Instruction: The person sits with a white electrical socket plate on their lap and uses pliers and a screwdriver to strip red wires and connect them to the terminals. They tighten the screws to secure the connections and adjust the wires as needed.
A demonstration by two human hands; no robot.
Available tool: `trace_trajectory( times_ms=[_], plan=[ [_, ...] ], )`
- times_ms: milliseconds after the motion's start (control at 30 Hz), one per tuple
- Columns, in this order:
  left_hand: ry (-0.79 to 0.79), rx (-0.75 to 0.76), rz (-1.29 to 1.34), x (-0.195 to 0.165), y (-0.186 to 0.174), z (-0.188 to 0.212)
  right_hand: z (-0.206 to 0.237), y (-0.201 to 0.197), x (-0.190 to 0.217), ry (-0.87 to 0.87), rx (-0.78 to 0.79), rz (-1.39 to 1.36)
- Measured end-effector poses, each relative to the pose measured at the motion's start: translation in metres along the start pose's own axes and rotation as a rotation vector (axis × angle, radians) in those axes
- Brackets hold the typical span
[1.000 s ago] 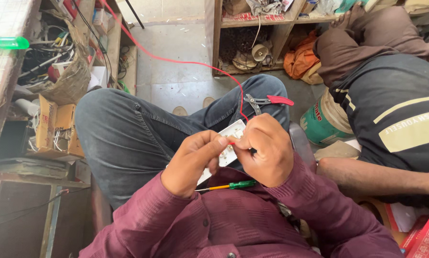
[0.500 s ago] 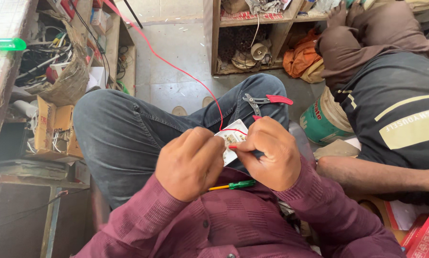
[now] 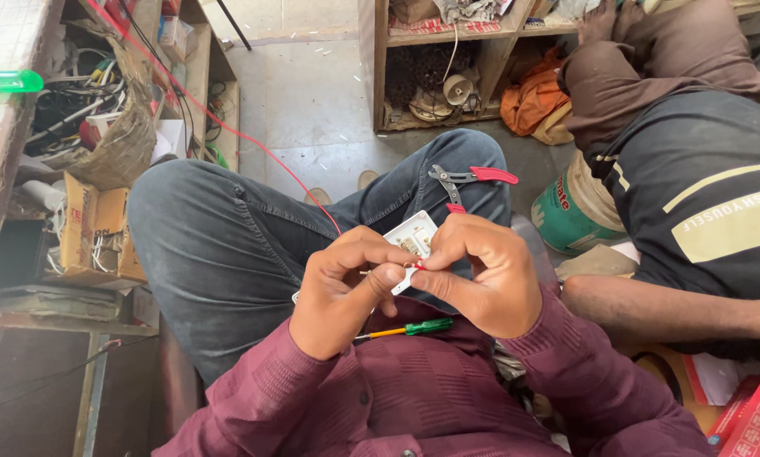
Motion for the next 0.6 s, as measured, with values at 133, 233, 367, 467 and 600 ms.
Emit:
trace_trajectory(
  times_ms=[133,233,367,467,600],
  plan=[
    [0.007,0.036,0.023,-0.003,0.001,0.0,0.003,-0.001,-0.007,0.112,0.107,-0.161],
    [0.024,0.099,0.029,-0.006,0.0,-0.001,0.002,-0.005,-0.01,0.123,0.157,-0.2],
    [0.022,0.159,-0.007,-0.01,0.001,-0.001,-0.002,-0.01,-0.011,0.192,0.271,-0.26],
    [0.046,0.162,-0.048,-0.013,0.004,-0.001,-0.005,-0.013,-0.006,0.23,0.3,-0.268],
    [0.145,0.168,-0.131,-0.013,0.006,-0.001,-0.012,-0.02,0.008,0.102,0.293,-0.011]
  ],
)
Point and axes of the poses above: each hand's wrist, its own z-axis away from the middle knuckle, its own y-axis out of the palm, x = y × z, the point moved 2 cm from there along -z, towards the middle knuckle, and after that the axes turned 7 degrees about z, right-handed, at the moved point
